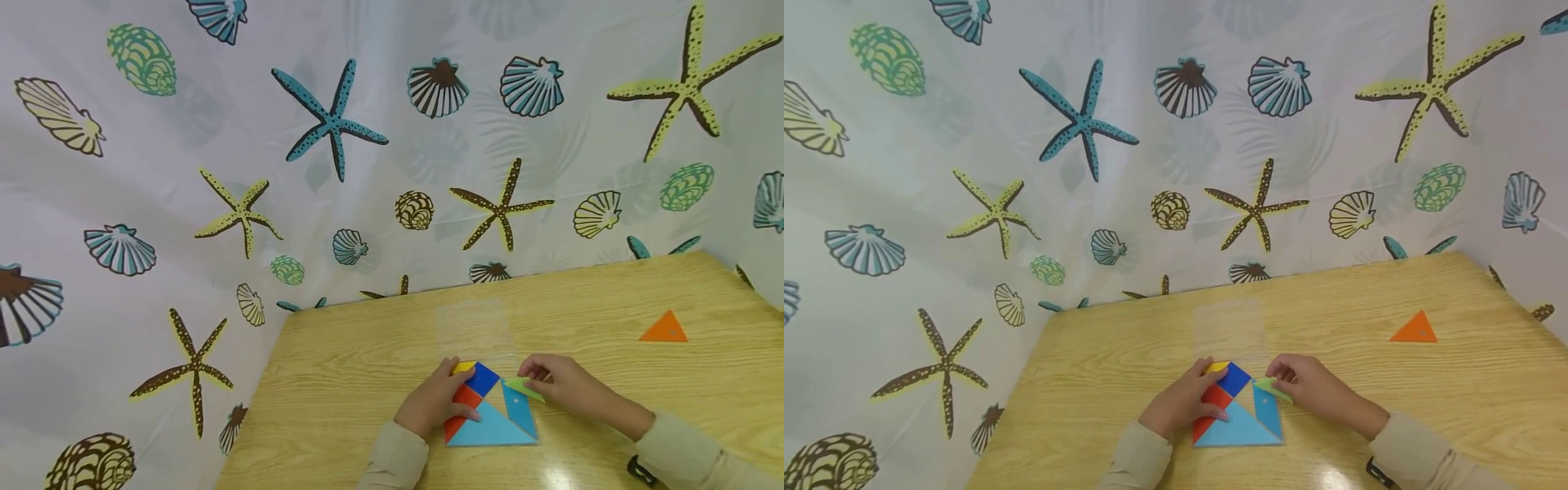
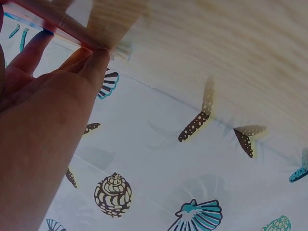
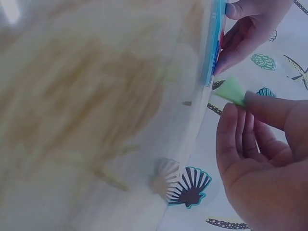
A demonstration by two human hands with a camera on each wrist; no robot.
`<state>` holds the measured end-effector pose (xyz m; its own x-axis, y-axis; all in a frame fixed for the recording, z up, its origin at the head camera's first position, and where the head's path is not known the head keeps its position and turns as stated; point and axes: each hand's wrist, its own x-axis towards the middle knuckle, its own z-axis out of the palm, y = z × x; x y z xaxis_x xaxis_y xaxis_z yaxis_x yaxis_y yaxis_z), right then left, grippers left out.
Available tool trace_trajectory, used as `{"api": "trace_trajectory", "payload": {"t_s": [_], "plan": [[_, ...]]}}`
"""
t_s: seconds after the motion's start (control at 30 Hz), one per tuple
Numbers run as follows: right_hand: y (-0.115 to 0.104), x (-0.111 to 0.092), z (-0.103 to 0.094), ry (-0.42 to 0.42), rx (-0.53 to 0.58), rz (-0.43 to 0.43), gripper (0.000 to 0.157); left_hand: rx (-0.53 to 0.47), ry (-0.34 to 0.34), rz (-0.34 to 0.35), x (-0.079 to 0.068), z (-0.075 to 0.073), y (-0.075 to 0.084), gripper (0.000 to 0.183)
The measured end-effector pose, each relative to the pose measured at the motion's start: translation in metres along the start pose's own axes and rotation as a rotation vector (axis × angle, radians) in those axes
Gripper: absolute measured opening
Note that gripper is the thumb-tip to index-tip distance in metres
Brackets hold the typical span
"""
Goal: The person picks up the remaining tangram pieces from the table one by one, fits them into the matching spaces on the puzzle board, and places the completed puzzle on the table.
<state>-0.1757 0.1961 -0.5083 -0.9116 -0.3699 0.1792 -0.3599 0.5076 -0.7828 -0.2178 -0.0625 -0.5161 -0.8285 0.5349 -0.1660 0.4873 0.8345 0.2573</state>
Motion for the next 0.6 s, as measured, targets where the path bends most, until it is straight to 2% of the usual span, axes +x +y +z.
{"api": "trace_trajectory", "payload": {"t_s": [0.3, 0.4, 0.6], "plan": [[0.000, 0.004, 0.002, -0.069, -0.022, -0.073, 0.005, 0.012, 0.006, 0.016, 0.000, -0.001, 0.000, 0.079], [0.000, 0.007, 0.003, -0.078, -0.027, -0.118, 0.003, 0.014, 0.010, 0.025, 0.000, -0.002, 0.000, 0.079], [-0.004, 0.019, 0.006, -0.122, -0.030, -0.201, 0.008, 0.020, 0.016, 0.021, -0.001, -0.001, -0.001, 0.079]]}}
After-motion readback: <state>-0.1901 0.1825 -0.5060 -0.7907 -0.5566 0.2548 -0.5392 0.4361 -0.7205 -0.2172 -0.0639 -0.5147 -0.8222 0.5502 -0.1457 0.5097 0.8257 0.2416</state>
